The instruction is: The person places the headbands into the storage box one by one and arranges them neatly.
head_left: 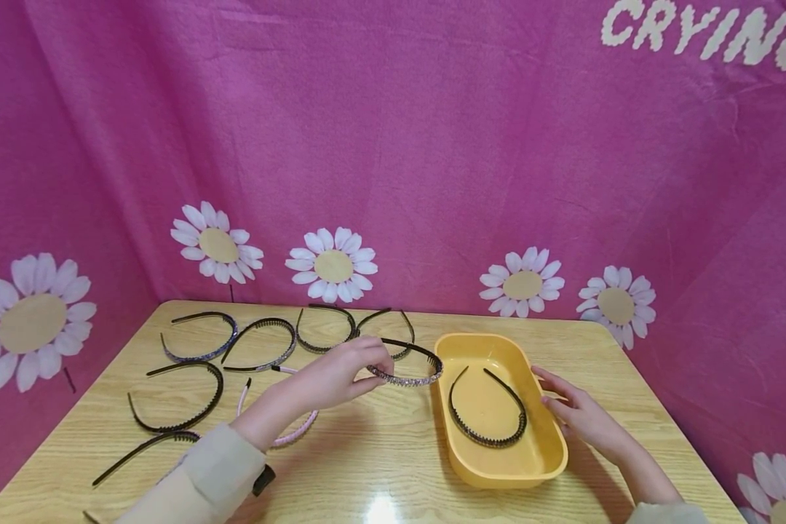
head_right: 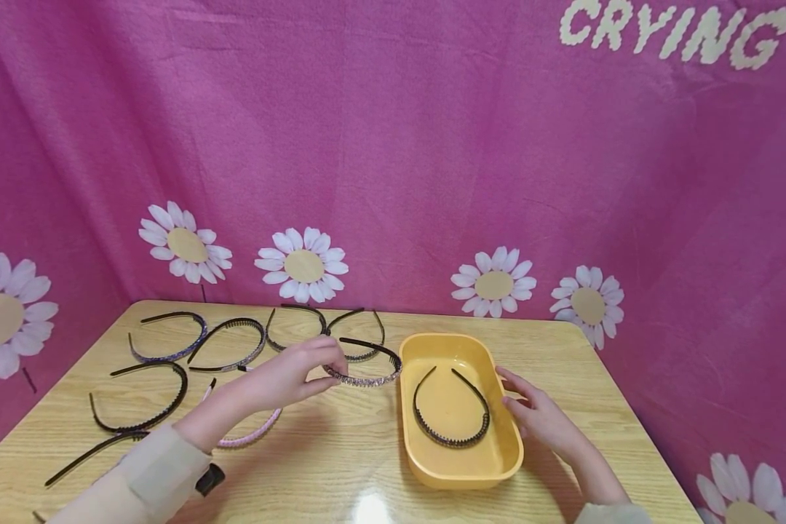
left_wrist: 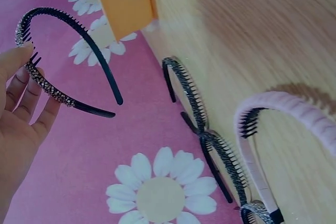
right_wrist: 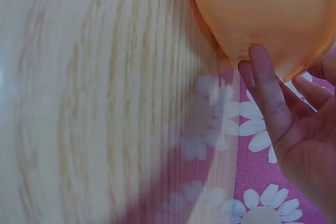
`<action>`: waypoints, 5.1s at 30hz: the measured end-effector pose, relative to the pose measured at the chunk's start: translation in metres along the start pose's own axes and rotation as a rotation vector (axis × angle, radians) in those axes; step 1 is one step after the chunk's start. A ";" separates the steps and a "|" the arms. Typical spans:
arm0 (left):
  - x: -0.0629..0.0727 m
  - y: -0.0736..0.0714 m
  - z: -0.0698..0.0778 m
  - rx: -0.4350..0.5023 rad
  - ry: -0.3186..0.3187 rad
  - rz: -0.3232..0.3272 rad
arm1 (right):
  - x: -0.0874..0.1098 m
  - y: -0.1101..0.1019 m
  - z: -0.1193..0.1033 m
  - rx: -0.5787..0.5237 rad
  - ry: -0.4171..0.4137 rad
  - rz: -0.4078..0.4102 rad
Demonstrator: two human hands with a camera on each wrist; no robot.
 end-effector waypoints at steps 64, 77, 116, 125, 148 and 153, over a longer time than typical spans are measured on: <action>-0.071 0.092 0.001 -0.042 0.129 -0.034 | 0.001 -0.001 0.000 0.029 0.031 -0.005; -0.085 0.110 -0.003 -0.030 0.105 -0.156 | 0.001 0.001 -0.002 -0.008 0.019 -0.024; -0.107 0.143 -0.012 -0.029 -0.134 -0.450 | 0.000 0.000 -0.003 -0.017 -0.027 -0.036; -0.108 0.147 -0.014 -0.063 -0.206 -0.479 | 0.002 0.000 -0.005 -0.033 -0.021 -0.029; -0.107 0.143 0.005 -0.093 -0.099 -0.439 | 0.001 0.001 -0.001 0.006 0.009 -0.023; -0.103 0.125 0.013 -0.079 -0.089 -0.375 | 0.001 0.002 -0.001 -0.009 0.007 -0.033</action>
Point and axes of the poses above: each hand's wrist, its own x-axis away from the middle knuckle, its own y-axis out of the palm, z = x × y, the point moved 7 cm from there along -x, towards the middle knuckle, and after that the axes turned 11 degrees about x, right-handed, at the moved point
